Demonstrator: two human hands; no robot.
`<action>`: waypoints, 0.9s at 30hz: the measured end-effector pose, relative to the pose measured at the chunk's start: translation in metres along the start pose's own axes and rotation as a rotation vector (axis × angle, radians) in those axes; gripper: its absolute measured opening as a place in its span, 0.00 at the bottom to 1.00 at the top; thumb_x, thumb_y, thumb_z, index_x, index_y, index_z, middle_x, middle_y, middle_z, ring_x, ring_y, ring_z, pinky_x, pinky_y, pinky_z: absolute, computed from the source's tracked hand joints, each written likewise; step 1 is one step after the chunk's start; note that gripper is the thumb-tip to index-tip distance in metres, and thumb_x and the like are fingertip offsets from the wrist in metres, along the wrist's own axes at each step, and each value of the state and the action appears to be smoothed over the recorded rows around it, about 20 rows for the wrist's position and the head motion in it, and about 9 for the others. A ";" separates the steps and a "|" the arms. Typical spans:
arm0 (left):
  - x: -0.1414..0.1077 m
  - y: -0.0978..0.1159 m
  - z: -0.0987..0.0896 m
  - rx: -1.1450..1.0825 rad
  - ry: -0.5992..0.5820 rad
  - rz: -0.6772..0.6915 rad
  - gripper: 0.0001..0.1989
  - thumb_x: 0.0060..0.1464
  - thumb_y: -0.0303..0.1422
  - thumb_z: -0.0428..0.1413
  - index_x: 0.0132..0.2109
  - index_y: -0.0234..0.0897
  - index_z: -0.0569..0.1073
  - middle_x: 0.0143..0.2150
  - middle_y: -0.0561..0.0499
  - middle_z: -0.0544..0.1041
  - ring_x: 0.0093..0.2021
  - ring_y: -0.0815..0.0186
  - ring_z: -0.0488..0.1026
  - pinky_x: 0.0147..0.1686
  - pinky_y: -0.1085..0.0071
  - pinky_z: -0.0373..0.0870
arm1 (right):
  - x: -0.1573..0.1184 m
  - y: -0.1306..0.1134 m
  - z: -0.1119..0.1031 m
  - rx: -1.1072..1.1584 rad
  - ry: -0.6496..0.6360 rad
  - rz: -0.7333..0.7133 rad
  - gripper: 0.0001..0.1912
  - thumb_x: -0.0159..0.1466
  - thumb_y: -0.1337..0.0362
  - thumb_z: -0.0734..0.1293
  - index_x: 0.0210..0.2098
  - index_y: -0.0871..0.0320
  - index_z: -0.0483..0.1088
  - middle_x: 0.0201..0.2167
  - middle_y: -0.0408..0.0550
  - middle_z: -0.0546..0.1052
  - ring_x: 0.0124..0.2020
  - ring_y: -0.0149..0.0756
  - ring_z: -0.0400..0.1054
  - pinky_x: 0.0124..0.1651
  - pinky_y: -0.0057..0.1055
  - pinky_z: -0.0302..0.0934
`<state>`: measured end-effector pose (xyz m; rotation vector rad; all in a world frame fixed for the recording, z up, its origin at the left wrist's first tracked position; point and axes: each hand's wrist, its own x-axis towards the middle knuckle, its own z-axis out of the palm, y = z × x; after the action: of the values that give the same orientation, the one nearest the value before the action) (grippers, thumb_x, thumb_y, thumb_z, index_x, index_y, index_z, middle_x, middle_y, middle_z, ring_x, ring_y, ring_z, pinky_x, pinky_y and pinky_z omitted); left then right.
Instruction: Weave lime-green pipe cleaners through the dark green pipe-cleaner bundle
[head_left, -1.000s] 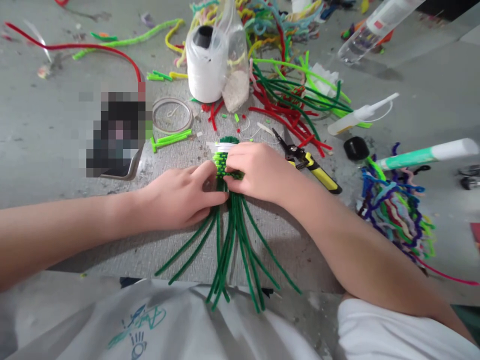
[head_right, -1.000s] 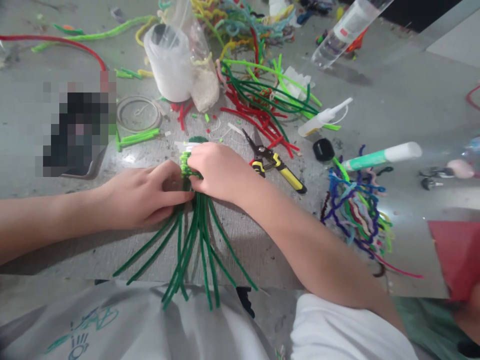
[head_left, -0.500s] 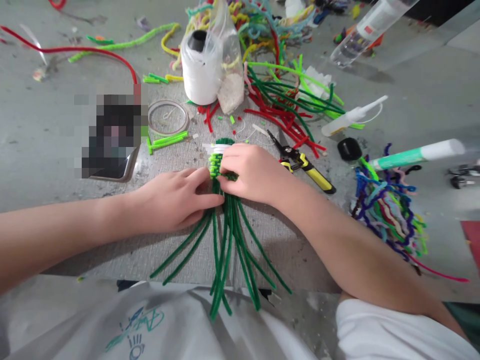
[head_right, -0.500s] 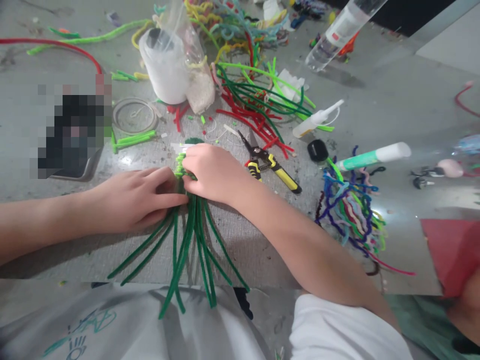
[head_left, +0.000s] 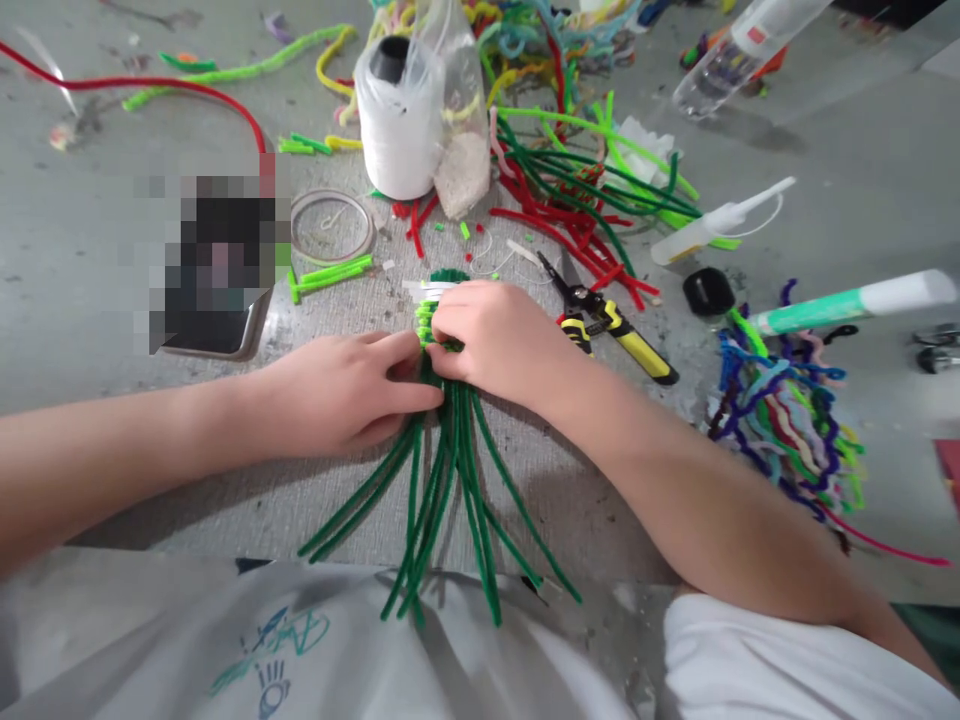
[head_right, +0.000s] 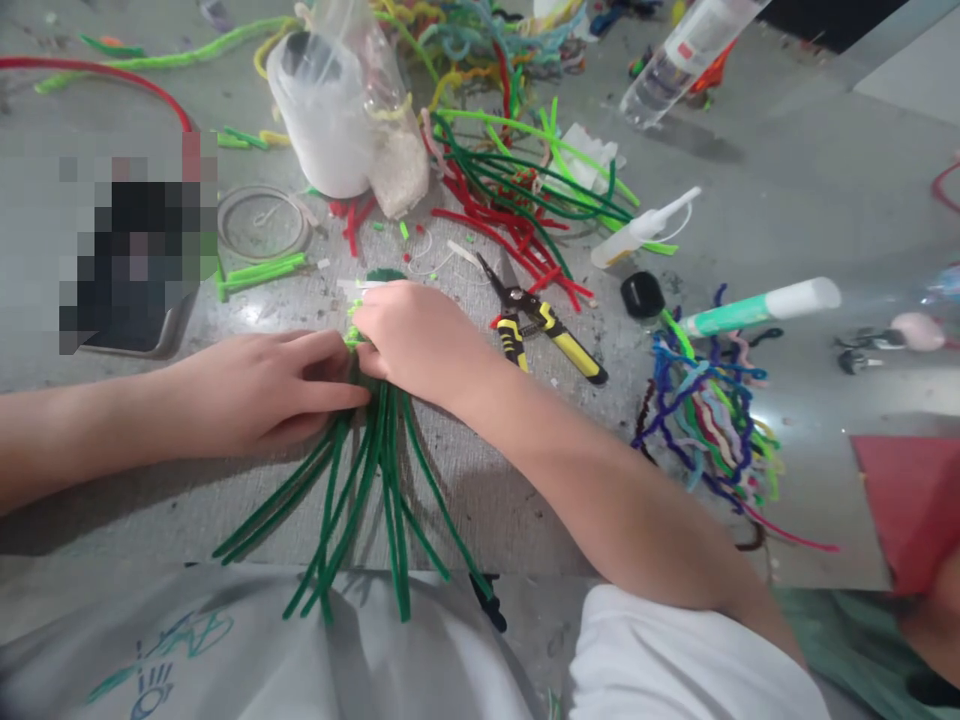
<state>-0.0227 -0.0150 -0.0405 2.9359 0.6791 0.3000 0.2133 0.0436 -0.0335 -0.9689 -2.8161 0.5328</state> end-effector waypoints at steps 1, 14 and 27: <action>0.000 0.000 0.000 0.006 0.003 0.000 0.17 0.76 0.33 0.50 0.59 0.45 0.83 0.44 0.45 0.76 0.37 0.60 0.75 0.34 0.66 0.73 | -0.001 0.002 0.000 0.023 0.009 -0.008 0.07 0.69 0.69 0.71 0.35 0.60 0.81 0.36 0.53 0.81 0.41 0.44 0.72 0.44 0.40 0.60; -0.003 0.000 0.006 0.060 0.038 -0.024 0.23 0.77 0.34 0.50 0.73 0.45 0.74 0.48 0.44 0.78 0.40 0.58 0.78 0.33 0.67 0.72 | -0.032 0.029 -0.021 0.224 0.040 -0.105 0.06 0.67 0.70 0.71 0.33 0.56 0.74 0.35 0.47 0.78 0.38 0.37 0.70 0.44 0.34 0.62; 0.007 0.013 0.000 0.134 -0.210 -0.113 0.31 0.74 0.39 0.54 0.80 0.59 0.68 0.46 0.44 0.76 0.42 0.54 0.77 0.36 0.64 0.74 | -0.027 0.011 -0.012 0.188 0.026 0.057 0.11 0.60 0.74 0.69 0.28 0.54 0.66 0.30 0.42 0.72 0.33 0.35 0.62 0.39 0.33 0.54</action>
<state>-0.0116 -0.0233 -0.0371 2.9791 0.8591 -0.0662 0.2432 0.0384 -0.0264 -1.0121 -2.6637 0.7695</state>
